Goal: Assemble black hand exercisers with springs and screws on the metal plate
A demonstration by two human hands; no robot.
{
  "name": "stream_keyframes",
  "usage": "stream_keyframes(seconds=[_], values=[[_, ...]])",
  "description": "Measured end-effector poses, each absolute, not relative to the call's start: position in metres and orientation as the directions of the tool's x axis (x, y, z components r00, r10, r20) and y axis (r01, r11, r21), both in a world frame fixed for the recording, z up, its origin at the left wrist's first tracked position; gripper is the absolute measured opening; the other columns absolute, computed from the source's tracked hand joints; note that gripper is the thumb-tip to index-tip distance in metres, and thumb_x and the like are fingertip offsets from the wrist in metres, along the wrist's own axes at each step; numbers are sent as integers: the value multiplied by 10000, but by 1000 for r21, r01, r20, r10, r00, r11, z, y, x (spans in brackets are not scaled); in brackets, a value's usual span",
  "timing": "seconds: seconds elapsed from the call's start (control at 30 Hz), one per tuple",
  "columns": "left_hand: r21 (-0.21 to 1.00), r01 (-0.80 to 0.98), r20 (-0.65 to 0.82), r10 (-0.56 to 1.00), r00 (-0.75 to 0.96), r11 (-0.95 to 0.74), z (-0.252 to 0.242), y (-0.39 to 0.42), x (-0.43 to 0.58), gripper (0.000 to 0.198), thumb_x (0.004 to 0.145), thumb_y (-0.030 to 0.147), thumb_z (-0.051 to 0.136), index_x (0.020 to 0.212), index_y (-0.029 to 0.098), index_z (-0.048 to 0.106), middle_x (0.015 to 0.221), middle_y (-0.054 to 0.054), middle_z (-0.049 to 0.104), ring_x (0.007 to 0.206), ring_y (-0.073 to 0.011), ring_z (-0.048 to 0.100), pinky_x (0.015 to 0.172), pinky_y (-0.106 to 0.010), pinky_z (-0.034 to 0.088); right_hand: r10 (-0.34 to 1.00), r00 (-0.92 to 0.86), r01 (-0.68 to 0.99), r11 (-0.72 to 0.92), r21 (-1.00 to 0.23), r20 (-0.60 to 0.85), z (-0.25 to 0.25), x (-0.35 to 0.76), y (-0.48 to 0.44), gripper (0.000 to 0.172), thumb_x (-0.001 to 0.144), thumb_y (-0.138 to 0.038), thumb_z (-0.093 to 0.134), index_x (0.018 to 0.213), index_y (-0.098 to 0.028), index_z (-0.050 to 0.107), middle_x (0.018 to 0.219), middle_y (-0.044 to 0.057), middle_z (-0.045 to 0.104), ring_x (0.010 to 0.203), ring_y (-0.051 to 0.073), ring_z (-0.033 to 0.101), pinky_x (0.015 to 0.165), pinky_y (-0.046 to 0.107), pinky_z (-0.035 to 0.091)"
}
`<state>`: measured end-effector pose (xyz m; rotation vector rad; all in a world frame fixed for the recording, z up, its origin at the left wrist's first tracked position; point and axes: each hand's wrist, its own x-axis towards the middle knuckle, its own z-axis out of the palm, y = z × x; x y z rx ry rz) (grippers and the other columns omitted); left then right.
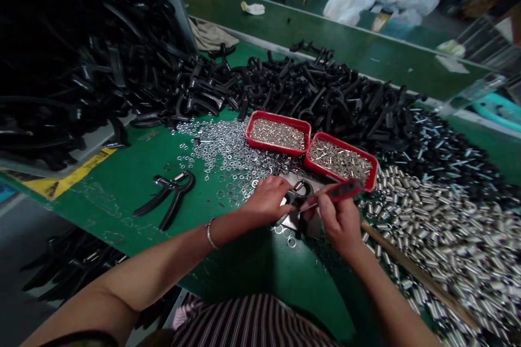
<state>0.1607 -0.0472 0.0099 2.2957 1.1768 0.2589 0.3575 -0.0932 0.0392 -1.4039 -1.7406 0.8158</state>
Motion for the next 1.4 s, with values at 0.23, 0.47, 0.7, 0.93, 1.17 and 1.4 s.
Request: stream_keyframes(seconds=[0.23, 0.47, 0.7, 0.93, 1.17, 1.4], values=[[601, 663, -68, 799, 598, -445, 6, -47, 159, 417, 881, 430, 642, 1228, 221, 542, 1293, -79, 551, 1206, -296, 460, 1022, -437, 353, 994, 99, 200, 28, -979, 49, 12, 355, -88, 184, 956, -425, 571, 1011, -254, 529, 925, 59, 733, 739, 231, 725, 685, 386, 597], [625, 648, -53, 805, 591, -434, 3, -46, 158, 431, 861, 435, 670, 1214, 225, 540, 1282, -67, 557, 1193, -291, 466, 1013, -446, 358, 992, 122, 143, -1, -990, 17, -9, 360, -80, 209, 958, -447, 565, 1003, -249, 516, 921, 57, 736, 723, 222, 725, 636, 359, 592], [629, 650, -67, 803, 592, -426, 0, -44, 159, 441, 839, 434, 694, 1200, 228, 546, 1261, -60, 567, 1169, -288, 477, 1010, -452, 359, 991, 130, 114, -12, -993, 3, -7, 358, -80, 205, 965, -445, 555, 1004, -250, 506, 904, 50, 736, 709, 219, 724, 612, 342, 583], [649, 626, -61, 791, 609, -432, -2, -42, 157, 469, 831, 445, 699, 1225, 243, 543, 1290, -62, 555, 1190, -289, 467, 1026, -448, 354, 990, 17, 627, 97, -773, 139, 4, 351, -85, 254, 940, -463, 535, 970, -216, 584, 887, 120, 728, 831, 303, 712, 779, 441, 559], [630, 637, -47, 796, 603, -445, 1, -44, 157, 419, 844, 441, 684, 1184, 227, 566, 1234, -76, 565, 1160, -302, 483, 980, -441, 378, 974, -120, -81, -204, -976, -194, 20, 345, -60, 382, 917, -612, 505, 923, -230, 523, 693, 19, 691, 460, 164, 596, 463, 293, 513], [621, 648, -67, 794, 604, -440, 2, -43, 157, 449, 841, 433, 696, 1219, 243, 546, 1261, -69, 555, 1188, -296, 475, 999, -435, 362, 994, 33, -182, -97, -979, -104, 0, 362, -72, 323, 910, -517, 611, 1048, -248, 497, 874, 31, 748, 699, 189, 726, 619, 320, 589]])
